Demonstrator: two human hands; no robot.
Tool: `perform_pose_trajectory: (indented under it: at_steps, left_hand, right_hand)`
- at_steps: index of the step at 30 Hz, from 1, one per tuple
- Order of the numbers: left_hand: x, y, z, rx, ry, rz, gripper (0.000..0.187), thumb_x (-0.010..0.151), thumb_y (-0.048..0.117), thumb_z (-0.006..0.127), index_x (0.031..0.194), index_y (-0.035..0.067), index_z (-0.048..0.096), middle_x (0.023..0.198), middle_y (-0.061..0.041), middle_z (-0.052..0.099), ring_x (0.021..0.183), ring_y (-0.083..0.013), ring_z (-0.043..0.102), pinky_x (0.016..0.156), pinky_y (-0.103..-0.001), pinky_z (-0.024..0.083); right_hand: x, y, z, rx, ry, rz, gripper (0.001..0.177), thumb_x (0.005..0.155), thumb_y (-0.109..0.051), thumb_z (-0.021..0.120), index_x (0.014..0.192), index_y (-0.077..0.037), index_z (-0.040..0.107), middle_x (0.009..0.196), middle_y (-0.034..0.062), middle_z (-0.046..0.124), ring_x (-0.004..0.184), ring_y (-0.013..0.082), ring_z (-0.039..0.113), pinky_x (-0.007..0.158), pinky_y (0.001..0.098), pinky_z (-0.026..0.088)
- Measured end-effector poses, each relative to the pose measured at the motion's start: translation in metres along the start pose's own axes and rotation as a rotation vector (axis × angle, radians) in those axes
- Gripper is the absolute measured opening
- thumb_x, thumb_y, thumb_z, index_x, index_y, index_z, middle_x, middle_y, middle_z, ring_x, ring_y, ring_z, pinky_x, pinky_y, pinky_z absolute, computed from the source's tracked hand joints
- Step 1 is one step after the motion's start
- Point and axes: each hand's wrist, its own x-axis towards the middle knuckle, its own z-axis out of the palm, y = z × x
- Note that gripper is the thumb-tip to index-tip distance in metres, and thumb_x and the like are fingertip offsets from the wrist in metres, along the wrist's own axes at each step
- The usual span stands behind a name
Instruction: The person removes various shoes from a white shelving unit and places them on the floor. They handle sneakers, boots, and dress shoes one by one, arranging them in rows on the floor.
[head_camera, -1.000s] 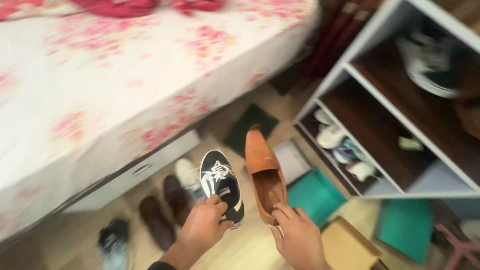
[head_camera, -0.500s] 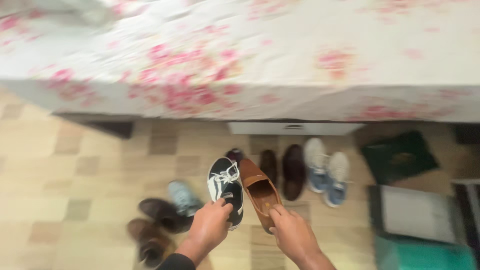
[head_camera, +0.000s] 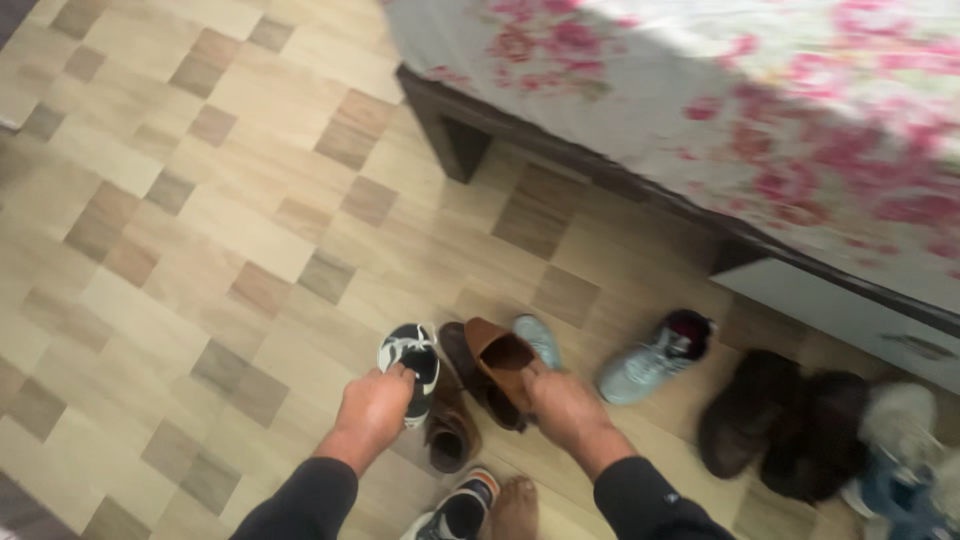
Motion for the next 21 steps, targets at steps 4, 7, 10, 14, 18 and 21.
perform_pose_trajectory:
  at_steps: [4,7,10,14,18,21]
  left_hand:
    - [0.016,-0.057,0.005,0.071,0.107,-0.032,0.022,0.084,0.007,0.061,0.105,0.01,0.066,0.103,-0.008,0.069,0.092,-0.0326,0.067,0.07,-0.046,0.058]
    - [0.028,-0.079,0.006,0.073,0.18,-0.078,0.022,0.084,0.007,0.061,0.104,0.01,0.067,0.104,-0.008,0.069,0.096,-0.0312,0.066,0.071,-0.044,0.059]
    - [0.042,-0.082,0.015,0.208,0.499,-0.086,0.029,0.075,0.01,0.062,0.103,0.008,0.069,0.113,-0.009,0.071,0.101,-0.0302,0.067,0.072,-0.043,0.059]
    - [0.046,-0.055,0.037,0.214,0.332,-0.074,0.045,0.072,0.008,0.064,0.116,0.0,0.068,0.127,-0.016,0.067,0.102,-0.0275,0.066,0.07,-0.041,0.057]
    - [0.037,-0.003,0.04,-0.031,-0.068,0.025,0.032,0.079,0.005,0.067,0.11,0.009,0.068,0.122,-0.011,0.064,0.114,-0.0304,0.061,0.085,-0.046,0.053]
    - [0.031,0.04,0.027,-0.153,0.111,0.154,0.024,0.079,0.007,0.07,0.103,0.008,0.071,0.119,-0.013,0.065,0.107,-0.0341,0.063,0.082,-0.049,0.053]
  right_hand:
    - [0.066,-0.016,-0.008,-0.108,0.035,-0.055,0.033,0.082,0.006,0.059,0.114,-0.003,0.058,0.123,0.0177,0.062,0.102,0.0402,0.068,0.085,0.0485,0.056]
    - [0.095,-0.023,-0.013,-0.038,0.21,-0.175,0.056,0.07,0.009,0.061,0.125,0.003,0.055,0.143,0.0248,0.053,0.116,0.0479,0.059,0.095,0.0503,0.051]
    - [0.115,-0.018,-0.015,0.003,0.199,-0.189,0.071,0.065,0.01,0.063,0.135,0.006,0.049,0.151,0.0257,0.045,0.123,0.0449,0.054,0.104,0.0474,0.044]
    - [0.101,-0.007,0.0,0.005,0.141,-0.174,0.05,0.077,0.005,0.063,0.127,0.004,0.057,0.136,0.0256,0.057,0.123,0.0418,0.057,0.102,0.0473,0.047]
    - [0.051,0.004,0.017,0.048,-0.098,0.071,0.032,0.087,0.001,0.057,0.116,-0.008,0.067,0.12,0.0182,0.068,0.107,0.0393,0.066,0.092,0.0495,0.053]
    - [0.005,0.017,0.025,0.095,-0.209,0.165,0.032,0.087,-0.007,0.064,0.119,-0.01,0.065,0.118,0.0163,0.069,0.112,0.0368,0.064,0.096,0.0474,0.051]
